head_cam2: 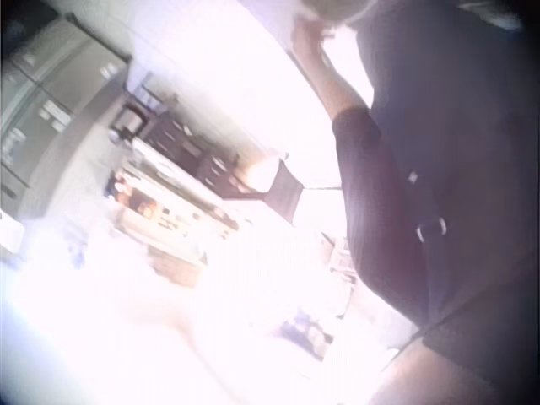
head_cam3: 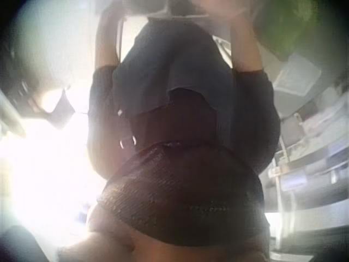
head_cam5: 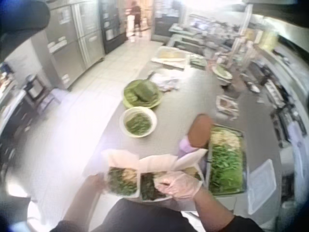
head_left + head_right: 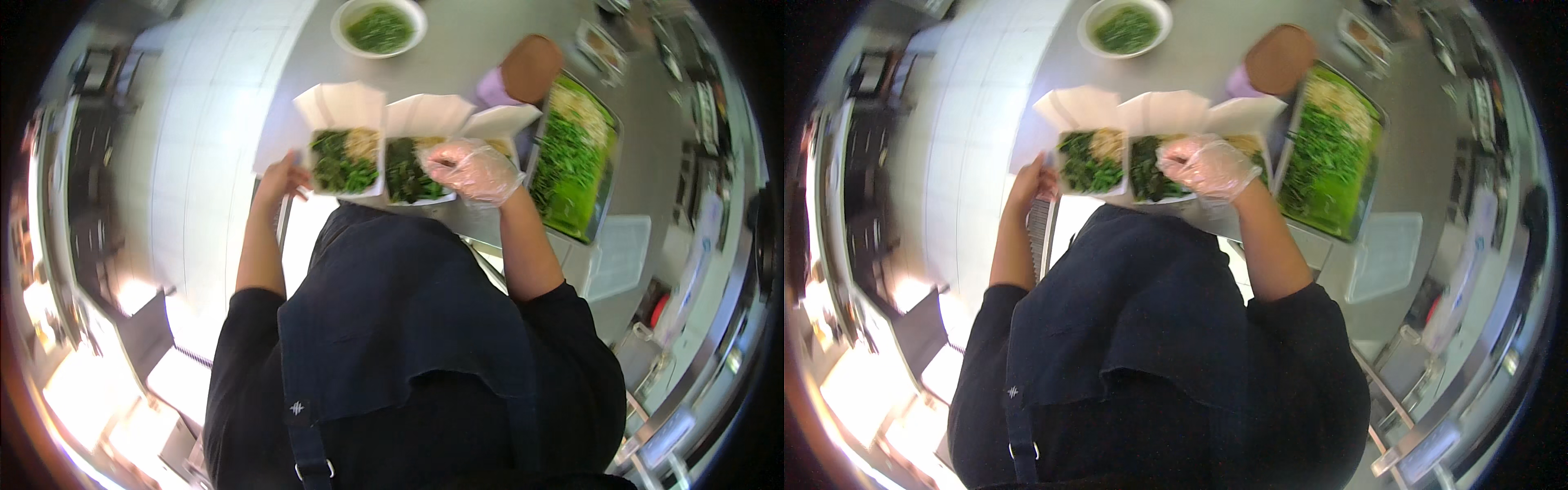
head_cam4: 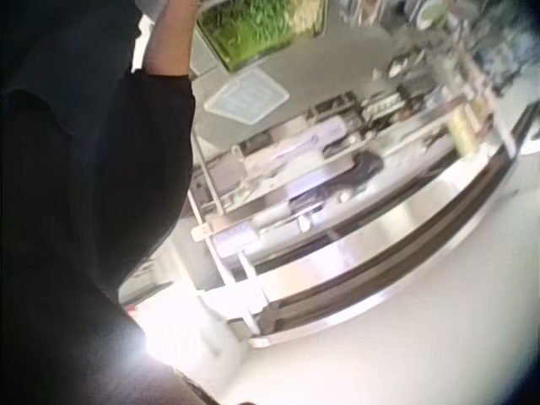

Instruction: The person assembles three white takeout boxes with various food items. They layer green vegetables, bean sprouts, and a red sauce into the boxes, then add sliced cucumbers and tomatoes. Finally, they prepare a small plastic bag with red sauce using a ladle.

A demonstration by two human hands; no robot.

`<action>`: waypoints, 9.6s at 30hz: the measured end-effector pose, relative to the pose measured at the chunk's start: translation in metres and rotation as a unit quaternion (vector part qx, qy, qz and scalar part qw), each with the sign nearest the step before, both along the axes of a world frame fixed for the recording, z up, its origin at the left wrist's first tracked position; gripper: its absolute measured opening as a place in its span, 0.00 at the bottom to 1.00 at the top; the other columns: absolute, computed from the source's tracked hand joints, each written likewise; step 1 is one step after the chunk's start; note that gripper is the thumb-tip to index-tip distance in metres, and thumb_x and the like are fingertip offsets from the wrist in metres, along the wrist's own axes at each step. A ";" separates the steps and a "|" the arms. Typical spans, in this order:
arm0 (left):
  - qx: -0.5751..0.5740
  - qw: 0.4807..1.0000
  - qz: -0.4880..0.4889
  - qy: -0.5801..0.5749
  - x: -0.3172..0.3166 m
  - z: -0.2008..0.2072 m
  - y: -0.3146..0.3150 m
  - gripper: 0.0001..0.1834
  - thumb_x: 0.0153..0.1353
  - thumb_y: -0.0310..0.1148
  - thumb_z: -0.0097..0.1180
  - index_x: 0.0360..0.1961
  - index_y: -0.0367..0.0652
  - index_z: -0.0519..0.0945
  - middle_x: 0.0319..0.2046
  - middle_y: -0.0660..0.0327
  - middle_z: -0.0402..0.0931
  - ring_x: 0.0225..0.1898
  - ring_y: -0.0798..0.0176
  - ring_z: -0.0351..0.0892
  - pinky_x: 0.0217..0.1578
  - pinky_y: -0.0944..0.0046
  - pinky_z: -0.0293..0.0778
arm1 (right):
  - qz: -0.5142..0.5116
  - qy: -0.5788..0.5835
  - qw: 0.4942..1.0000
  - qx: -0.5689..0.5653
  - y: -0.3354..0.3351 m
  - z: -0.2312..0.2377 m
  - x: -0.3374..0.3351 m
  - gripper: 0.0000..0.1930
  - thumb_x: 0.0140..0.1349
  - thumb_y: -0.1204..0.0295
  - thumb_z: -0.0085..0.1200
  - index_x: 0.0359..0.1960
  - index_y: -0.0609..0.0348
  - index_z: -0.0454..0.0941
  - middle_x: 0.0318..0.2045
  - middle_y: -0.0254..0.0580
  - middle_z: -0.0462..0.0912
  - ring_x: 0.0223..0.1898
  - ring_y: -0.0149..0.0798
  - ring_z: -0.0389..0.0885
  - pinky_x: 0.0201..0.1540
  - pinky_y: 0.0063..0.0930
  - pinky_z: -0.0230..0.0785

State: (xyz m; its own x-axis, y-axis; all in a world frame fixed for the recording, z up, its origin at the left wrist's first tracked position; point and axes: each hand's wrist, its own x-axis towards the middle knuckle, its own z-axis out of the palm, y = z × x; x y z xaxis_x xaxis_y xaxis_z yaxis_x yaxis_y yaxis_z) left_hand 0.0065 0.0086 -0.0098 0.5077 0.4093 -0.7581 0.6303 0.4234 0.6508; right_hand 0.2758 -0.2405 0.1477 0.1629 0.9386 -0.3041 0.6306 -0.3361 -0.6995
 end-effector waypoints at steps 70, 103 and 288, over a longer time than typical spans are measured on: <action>-0.005 1.000 -0.007 -0.027 0.005 -0.002 -0.002 0.34 0.66 0.56 0.33 0.28 0.33 0.76 0.17 0.52 0.77 0.14 0.56 0.77 0.16 0.65 0.72 | -0.116 0.108 0.977 0.140 0.010 -0.033 -0.048 0.12 0.58 0.66 0.54 0.41 0.58 0.79 0.33 0.45 0.82 0.31 0.37 0.80 0.34 0.30 0.72; 0.151 0.973 0.075 -0.157 0.027 0.030 -0.054 0.20 0.66 0.31 0.45 0.57 0.34 0.69 0.49 0.57 0.74 0.50 0.66 0.71 0.51 0.68 0.66 | -0.263 -0.296 0.900 -0.180 -0.094 -0.075 0.065 0.20 0.66 0.63 0.39 0.29 0.65 0.81 0.35 0.57 0.81 0.38 0.55 0.81 0.42 0.44 0.73; 0.105 0.974 -0.004 -0.201 -0.017 0.162 -0.012 0.35 0.66 0.56 0.37 0.58 0.33 0.66 0.51 0.50 0.71 0.53 0.59 0.68 0.54 0.61 0.64 | -0.095 0.175 0.980 -0.006 0.073 -0.001 -0.083 0.10 0.56 0.70 0.56 0.32 0.67 0.80 0.24 0.36 0.80 0.26 0.26 0.74 0.31 0.22 0.68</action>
